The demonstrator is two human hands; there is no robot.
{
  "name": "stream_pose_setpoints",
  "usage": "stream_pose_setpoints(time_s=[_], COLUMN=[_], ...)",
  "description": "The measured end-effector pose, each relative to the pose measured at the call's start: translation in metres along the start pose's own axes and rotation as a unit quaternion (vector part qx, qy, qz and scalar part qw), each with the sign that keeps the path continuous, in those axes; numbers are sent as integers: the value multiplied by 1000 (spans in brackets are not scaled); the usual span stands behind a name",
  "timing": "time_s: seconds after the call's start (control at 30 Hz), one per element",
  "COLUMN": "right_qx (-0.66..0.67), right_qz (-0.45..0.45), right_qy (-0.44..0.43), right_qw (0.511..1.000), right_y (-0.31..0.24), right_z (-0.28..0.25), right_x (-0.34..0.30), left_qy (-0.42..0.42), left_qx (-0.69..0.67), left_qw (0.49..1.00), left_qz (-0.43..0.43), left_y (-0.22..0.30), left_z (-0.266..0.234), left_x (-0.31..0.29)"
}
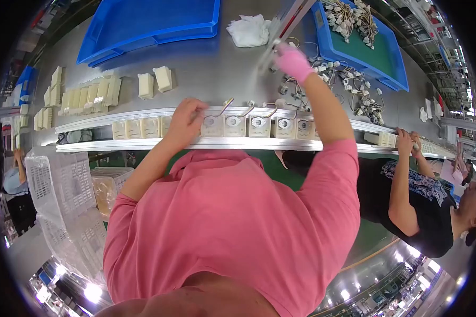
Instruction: The person assembles plastic housing components by hand, taking them from a plastic bin and fitting them together on an assembly tray.
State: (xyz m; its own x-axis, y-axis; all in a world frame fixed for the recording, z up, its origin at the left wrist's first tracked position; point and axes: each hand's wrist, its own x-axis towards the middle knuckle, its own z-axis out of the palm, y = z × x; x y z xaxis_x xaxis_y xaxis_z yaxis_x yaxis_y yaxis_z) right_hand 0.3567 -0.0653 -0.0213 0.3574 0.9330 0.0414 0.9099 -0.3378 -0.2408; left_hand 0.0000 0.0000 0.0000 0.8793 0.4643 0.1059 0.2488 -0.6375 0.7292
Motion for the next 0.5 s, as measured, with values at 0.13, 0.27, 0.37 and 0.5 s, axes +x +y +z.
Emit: stream_pose_setpoints(time_s=[0.13, 0.27, 0.37, 0.5], right_qx=[346, 512, 521, 610], right_qz=[74, 5, -25, -96], right_qy=[276, 283, 68, 44], right_qw=[894, 811, 850, 786], right_y=[-29, -117, -193, -245], right_z=[-93, -132, -122, -121], right_x=[-44, -83, -87, -82], left_qy=[46, 136, 219, -9], left_qx=[-161, -72, -20, -160], left_qw=[984, 984, 955, 982], left_qz=[-59, 84, 199, 96], left_y=[15, 45, 67, 36], left_z=[-19, -48, -54, -50], left_x=[6, 41, 56, 54])
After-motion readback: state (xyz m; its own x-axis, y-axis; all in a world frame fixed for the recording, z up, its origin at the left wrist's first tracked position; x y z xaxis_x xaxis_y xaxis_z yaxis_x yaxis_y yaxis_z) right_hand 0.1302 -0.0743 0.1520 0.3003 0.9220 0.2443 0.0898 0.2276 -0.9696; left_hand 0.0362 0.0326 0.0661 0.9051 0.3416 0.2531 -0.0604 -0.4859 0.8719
